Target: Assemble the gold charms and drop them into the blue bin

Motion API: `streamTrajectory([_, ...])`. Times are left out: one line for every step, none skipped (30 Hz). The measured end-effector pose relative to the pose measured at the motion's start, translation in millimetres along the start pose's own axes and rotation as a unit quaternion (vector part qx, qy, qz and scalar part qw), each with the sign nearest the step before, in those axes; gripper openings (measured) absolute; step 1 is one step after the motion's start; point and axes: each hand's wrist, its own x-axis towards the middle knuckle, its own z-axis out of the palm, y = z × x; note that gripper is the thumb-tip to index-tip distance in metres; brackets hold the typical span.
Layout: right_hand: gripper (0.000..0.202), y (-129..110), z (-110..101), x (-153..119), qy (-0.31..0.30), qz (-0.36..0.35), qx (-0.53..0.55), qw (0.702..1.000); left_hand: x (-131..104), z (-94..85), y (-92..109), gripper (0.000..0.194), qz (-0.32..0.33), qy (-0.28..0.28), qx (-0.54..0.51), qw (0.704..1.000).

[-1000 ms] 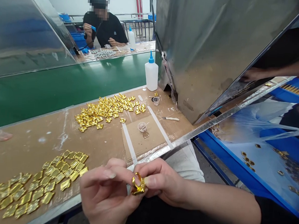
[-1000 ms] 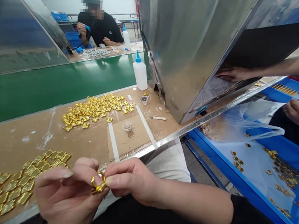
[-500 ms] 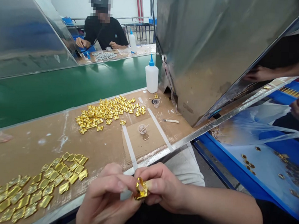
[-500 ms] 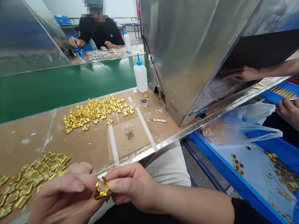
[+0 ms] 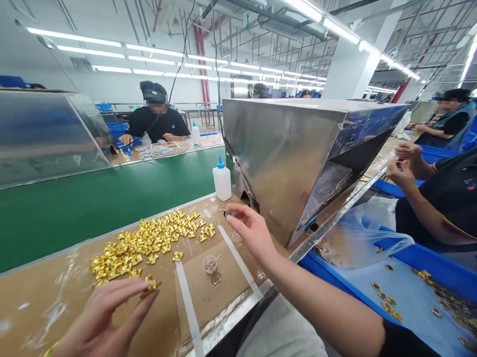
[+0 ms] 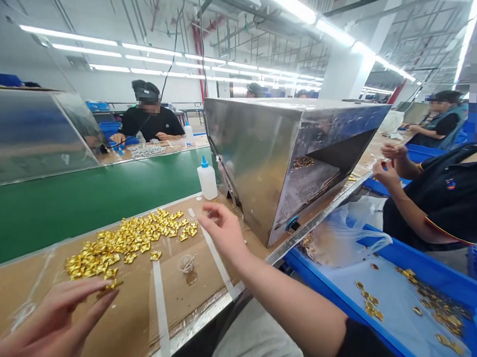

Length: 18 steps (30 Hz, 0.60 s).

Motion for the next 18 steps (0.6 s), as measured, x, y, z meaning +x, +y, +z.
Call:
streamTrajectory([0.051, 4.0, 3.5, 23.6, 0.019, -0.014, -0.026, 0.999, 8.2, 3.8, 0.3, 0.025, -0.020, 0.008, 0.020, 1.000])
streamTrajectory([0.059, 9.2, 8.5, 45.9, 0.035, -0.016, -0.061, 0.997, 15.1, 7.0, -1.1, 0.027, -0.050, 0.015, 0.031, 0.998])
streamTrajectory([0.065, 15.2, 14.2, 66.5, 0.053, -0.002, -0.104, 0.993, 20.8, 9.4, -4.7, 0.031, -0.090, 0.025, 0.029, 0.995])
streamTrajectory([0.069, 21.7, 20.2, 84.9, 0.069, 0.011, -0.125, 0.990, 25.3, 10.7, -10.7, 0.036, -0.136, 0.036, 0.015, 0.990])
streamTrajectory([0.071, 28.3, 26.0, 101.0, 0.080, 0.022, -0.142, 0.986, 28.8, 10.9, -18.8, 0.041, -0.175, 0.046, -0.002, 0.983])
streamTrajectory([0.074, 34.7, 31.6, 114.7, 0.091, 0.033, -0.156, 0.983, 31.3, 10.3, -28.3, 0.046, -0.208, 0.056, -0.019, 0.976])
streamTrajectory([0.078, 40.9, 36.7, 126.2, 0.102, 0.041, -0.167, 0.980, 32.9, 9.1, -38.2, 0.049, -0.231, 0.062, -0.034, 0.970])
streamTrajectory([0.082, 46.6, 41.4, 135.9, 0.112, 0.048, -0.179, 0.976, 33.7, 7.9, -47.6, 0.050, -0.241, 0.067, -0.051, 0.967])
streamTrajectory([0.085, 52.1, 45.7, 144.3, 0.124, 0.055, -0.191, 0.972, 33.7, 6.9, -55.8, 0.050, -0.242, 0.069, -0.072, 0.965])
streamTrajectory([0.088, 57.3, 49.7, 152.0, 0.137, 0.062, -0.203, 0.968, 33.1, 6.5, -62.3, 0.050, -0.236, 0.068, -0.094, 0.965])
streamTrajectory([0.089, 62.3, 53.2, 159.3, 0.149, 0.072, -0.214, 0.963, 32.2, 6.9, -66.9, 0.050, -0.229, 0.067, -0.115, 0.964])
streamTrajectory([0.088, 67.0, 56.4, 166.4, 0.161, 0.083, -0.225, 0.957, 31.2, 8.1, -69.7, 0.051, -0.221, 0.065, -0.131, 0.964])
streamTrajectory([0.088, 71.6, 59.2, 173.3, 0.171, 0.095, -0.235, 0.952, 30.4, 10.0, -71.0, 0.053, -0.214, 0.058, -0.143, 0.965])
streamTrajectory([0.087, 75.8, 61.5, 179.9, 0.180, 0.107, -0.244, 0.947, 29.7, 12.1, -71.0, 0.054, -0.206, 0.051, -0.146, 0.966])
streamTrajectory([0.085, 79.6, 63.3, 185.8, 0.187, 0.117, -0.253, 0.942, 29.1, 14.2, -70.1, 0.053, -0.195, 0.041, -0.136, 0.970])
streamTrajectory([0.084, 82.8, 64.6, 190.9, 0.193, 0.123, -0.262, 0.937, 28.6, 15.7, -68.7, 0.052, -0.181, 0.031, -0.115, 0.976])
streamTrajectory([0.081, 85.2, 65.6, 194.7, 0.197, 0.126, -0.271, 0.934, 28.0, 16.5, -67.2, 0.049, -0.162, 0.018, -0.082, 0.983])
streamTrajectory([0.077, 86.9, 66.2, 197.4, 0.198, 0.126, -0.279, 0.931, 27.3, 16.4, -65.8, 0.045, -0.138, -0.002, -0.041, 0.990])
